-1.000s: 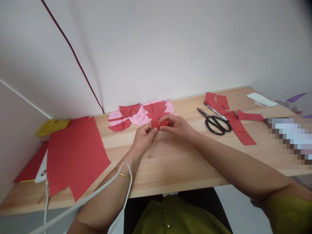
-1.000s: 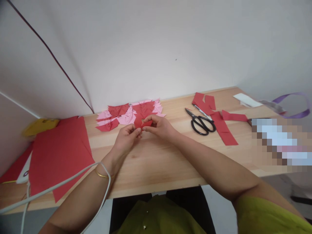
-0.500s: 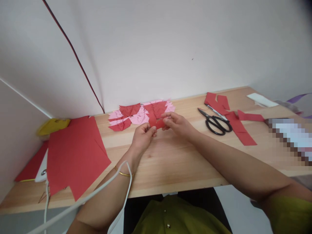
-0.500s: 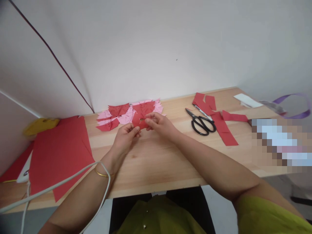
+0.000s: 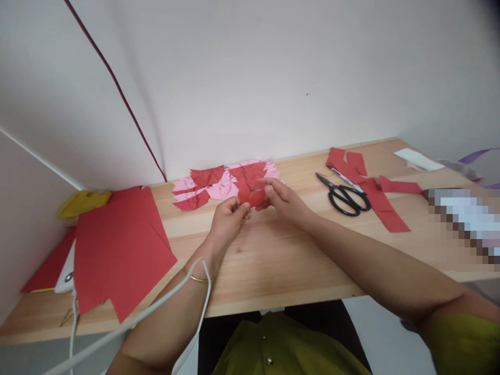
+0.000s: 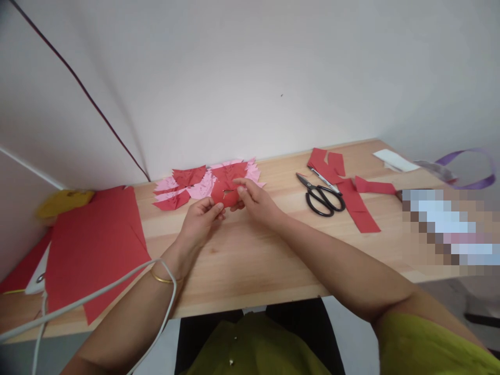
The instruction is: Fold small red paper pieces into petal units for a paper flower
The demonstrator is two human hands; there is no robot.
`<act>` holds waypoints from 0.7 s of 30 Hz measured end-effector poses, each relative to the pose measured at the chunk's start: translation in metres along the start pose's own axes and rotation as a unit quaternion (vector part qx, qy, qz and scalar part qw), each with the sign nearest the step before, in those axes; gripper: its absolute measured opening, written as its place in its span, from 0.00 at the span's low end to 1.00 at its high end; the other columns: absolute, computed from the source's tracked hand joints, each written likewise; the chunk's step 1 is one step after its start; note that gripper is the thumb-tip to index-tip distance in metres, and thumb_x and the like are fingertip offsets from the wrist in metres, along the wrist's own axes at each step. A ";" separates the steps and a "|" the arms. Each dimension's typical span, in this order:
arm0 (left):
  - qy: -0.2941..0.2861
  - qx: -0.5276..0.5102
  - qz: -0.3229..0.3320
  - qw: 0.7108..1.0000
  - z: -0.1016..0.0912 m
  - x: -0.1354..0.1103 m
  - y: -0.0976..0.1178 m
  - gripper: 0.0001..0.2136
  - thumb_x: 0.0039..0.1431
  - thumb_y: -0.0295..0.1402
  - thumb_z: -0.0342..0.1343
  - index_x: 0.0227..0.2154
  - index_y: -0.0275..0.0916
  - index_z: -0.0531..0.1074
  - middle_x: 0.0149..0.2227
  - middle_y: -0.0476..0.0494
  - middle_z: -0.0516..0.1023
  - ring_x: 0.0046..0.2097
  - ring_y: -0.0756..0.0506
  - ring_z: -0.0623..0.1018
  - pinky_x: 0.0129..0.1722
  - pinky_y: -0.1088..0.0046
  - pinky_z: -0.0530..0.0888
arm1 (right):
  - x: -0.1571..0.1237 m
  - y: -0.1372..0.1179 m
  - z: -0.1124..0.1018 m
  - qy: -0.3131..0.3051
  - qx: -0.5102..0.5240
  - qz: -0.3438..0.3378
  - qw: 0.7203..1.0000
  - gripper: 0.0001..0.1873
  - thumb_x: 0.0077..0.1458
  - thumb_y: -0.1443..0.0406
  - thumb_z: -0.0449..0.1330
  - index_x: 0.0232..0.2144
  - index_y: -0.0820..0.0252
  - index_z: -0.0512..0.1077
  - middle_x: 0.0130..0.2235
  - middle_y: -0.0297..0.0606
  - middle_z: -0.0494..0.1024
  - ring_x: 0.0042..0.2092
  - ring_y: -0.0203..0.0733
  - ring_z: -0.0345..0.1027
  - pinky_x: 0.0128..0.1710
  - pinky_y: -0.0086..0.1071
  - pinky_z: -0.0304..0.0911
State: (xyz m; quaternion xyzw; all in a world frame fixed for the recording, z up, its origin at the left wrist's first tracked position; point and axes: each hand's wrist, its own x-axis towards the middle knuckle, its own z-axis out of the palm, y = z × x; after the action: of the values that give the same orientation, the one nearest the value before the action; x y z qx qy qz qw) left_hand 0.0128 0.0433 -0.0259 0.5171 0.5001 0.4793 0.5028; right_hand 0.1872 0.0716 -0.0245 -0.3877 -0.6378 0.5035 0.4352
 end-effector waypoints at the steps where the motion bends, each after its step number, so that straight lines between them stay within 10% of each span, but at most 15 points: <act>1: -0.008 0.006 -0.001 1.000 0.000 -0.001 0.000 0.10 0.49 0.36 0.59 0.21 0.37 0.67 0.21 0.51 0.71 0.24 0.53 0.69 0.27 0.77 0.65 | 0.000 0.000 -0.001 0.013 -0.008 0.000 1.000 0.20 0.57 0.54 0.54 0.47 0.58 0.64 0.31 0.37 0.76 0.33 0.39 0.72 0.37 0.37 0.67; 13: -0.119 0.277 0.068 0.951 0.004 -0.010 0.013 0.06 0.52 0.30 0.51 0.23 0.36 0.69 0.21 0.53 0.64 0.26 0.53 0.62 0.26 0.77 0.58 | -0.007 -0.009 0.001 -0.074 -0.028 -0.003 0.997 0.12 0.47 0.59 0.64 0.23 0.62 0.71 0.25 0.33 0.72 0.28 0.33 0.63 0.28 0.28 0.59; 21: -0.083 0.128 -0.001 0.988 0.002 -0.006 0.010 0.10 0.51 0.35 0.55 0.20 0.36 0.65 0.19 0.54 0.65 0.22 0.54 0.62 0.24 0.76 0.57 | -0.001 -0.007 -0.006 0.011 0.007 -0.038 0.999 0.15 0.54 0.53 0.58 0.34 0.59 0.72 0.32 0.35 0.75 0.33 0.35 0.68 0.36 0.31 0.64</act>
State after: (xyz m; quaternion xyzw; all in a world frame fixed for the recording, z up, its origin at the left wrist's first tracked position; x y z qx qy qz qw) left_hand 0.0151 0.0372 -0.0161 0.6149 0.5143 0.3661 0.4726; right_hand 0.1931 0.0709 -0.0169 -0.3654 -0.6436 0.4873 0.4635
